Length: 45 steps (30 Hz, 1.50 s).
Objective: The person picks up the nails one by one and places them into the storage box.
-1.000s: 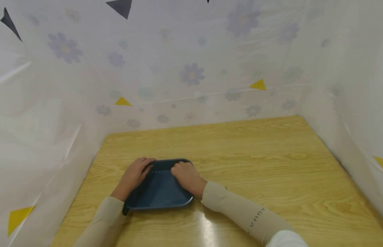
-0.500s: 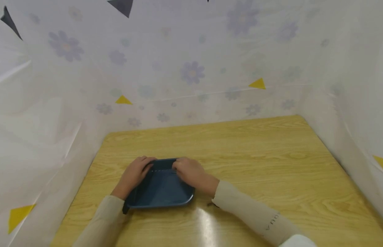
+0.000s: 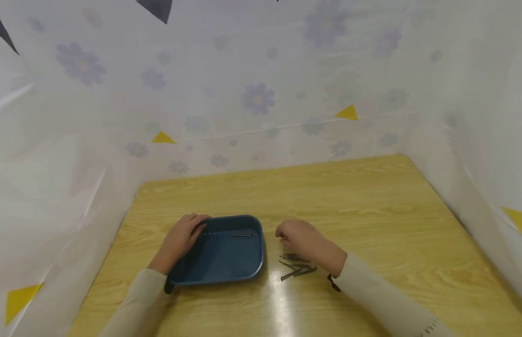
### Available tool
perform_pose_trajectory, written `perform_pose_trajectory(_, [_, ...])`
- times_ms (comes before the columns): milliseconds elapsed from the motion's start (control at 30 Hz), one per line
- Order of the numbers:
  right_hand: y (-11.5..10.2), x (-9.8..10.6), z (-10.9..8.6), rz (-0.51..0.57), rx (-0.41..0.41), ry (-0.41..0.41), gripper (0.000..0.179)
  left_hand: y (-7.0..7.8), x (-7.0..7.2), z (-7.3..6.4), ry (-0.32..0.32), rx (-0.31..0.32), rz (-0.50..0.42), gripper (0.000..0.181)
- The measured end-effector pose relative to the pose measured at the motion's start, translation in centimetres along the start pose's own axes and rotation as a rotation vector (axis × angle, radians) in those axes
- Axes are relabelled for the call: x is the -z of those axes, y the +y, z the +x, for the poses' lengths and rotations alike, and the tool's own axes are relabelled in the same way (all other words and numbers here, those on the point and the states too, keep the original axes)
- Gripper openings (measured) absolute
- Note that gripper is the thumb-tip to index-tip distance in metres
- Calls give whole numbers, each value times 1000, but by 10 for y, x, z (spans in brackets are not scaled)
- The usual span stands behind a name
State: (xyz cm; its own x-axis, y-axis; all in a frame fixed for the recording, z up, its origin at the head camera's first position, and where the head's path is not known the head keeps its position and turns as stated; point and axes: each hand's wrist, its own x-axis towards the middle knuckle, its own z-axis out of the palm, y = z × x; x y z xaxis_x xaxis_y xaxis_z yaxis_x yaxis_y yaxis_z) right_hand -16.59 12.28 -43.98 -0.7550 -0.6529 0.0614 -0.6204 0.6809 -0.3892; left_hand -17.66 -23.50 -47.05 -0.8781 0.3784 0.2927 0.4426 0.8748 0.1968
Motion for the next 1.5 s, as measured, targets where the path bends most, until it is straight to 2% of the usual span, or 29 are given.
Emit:
perform_pose_trajectory(200, [15,-3,-19,-15,-20,-99,9,0,4,-1,-2,8,-6,28])
perform_pose_trajectory(300, [17,-4,-23,18,-27,-127,10,-1,5,-2,-3,12,-2,28])
perform_pose_trajectory(567, [21,-11,-26,56,-5,-133,14,-2,2,-3,2,6,-5,28])
perform_pose_trajectory(800, [21,-18,-26,95,-42,-175,12,-3,1,-4,3,-1,-6,28])
perform_pose_trajectory(1167, [21,-19,-25,129,-47,-191,11,-3,0,-4,6,10,1,28])
perform_pose_trajectory(1500, [22,-23,-29,90,-8,-139,16,-1,1,-4,-1,19,5,28])
